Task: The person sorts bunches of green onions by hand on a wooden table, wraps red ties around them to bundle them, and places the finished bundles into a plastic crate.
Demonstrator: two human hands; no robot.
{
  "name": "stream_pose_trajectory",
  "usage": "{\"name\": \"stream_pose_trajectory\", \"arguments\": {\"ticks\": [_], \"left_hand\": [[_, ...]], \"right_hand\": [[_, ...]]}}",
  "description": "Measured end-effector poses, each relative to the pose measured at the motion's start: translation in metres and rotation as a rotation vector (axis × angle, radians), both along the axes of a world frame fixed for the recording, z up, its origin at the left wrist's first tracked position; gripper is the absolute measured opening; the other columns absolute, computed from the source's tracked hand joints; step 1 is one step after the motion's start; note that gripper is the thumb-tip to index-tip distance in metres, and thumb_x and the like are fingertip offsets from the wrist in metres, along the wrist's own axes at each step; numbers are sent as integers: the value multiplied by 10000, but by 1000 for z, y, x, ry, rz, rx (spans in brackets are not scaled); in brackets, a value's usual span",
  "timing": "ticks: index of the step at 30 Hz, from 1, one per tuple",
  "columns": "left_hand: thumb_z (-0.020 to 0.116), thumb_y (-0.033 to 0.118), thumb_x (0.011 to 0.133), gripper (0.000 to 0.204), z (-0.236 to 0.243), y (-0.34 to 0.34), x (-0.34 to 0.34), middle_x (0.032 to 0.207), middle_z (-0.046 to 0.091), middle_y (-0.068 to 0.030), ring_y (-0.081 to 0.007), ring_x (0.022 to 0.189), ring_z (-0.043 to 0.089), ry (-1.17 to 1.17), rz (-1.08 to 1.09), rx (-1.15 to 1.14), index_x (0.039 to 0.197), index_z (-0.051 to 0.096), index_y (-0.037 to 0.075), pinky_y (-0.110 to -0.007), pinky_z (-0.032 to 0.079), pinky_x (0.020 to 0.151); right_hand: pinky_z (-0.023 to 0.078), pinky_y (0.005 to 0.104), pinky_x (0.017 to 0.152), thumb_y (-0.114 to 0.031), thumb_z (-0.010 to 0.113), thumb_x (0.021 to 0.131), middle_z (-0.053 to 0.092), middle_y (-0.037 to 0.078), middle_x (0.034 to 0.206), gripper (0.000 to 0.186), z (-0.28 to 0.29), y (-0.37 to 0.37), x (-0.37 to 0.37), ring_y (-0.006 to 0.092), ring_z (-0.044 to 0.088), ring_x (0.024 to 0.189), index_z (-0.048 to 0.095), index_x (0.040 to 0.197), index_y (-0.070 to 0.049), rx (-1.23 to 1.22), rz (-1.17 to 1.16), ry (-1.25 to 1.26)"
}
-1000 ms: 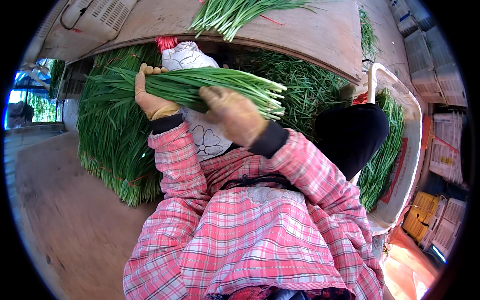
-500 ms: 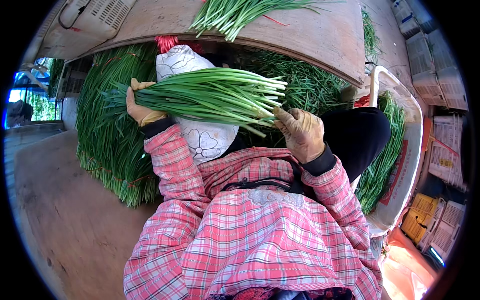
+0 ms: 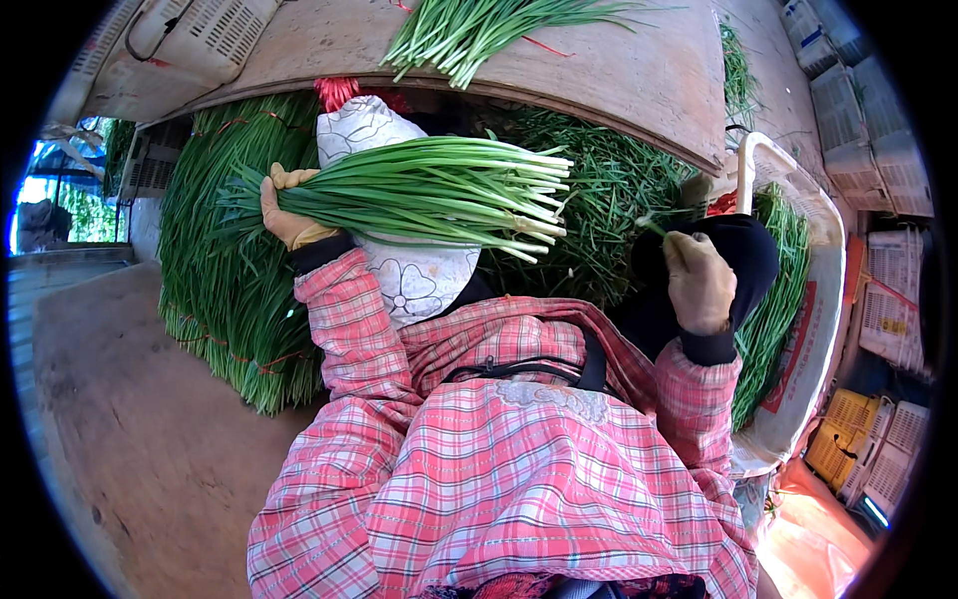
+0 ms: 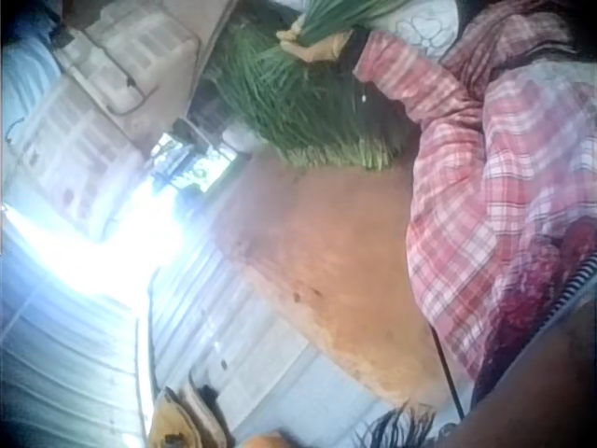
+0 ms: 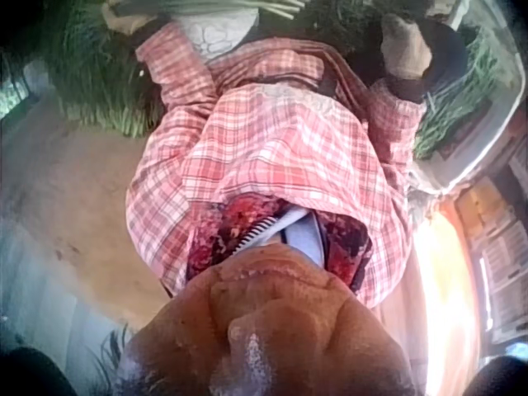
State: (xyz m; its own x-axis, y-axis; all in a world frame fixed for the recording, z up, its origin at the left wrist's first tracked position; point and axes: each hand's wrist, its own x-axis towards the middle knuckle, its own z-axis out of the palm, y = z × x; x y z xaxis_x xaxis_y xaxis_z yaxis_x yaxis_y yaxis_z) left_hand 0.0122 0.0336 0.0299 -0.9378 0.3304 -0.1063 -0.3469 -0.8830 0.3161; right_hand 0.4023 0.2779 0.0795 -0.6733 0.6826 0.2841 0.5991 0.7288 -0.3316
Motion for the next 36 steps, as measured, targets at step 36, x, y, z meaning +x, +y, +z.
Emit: {"name": "stream_pose_trajectory", "arguments": {"ticks": [36], "left_hand": [[563,175,803,83,-4,0,1,661,465,47,-119,652,478,40,-70,50,807,508,113,-315,403,679]], "right_hand": [[473,319,595,-241,606,861,624,159,745,264,-26,-43,-77,212,607,639,584,934,12,-873,250,364]]}}
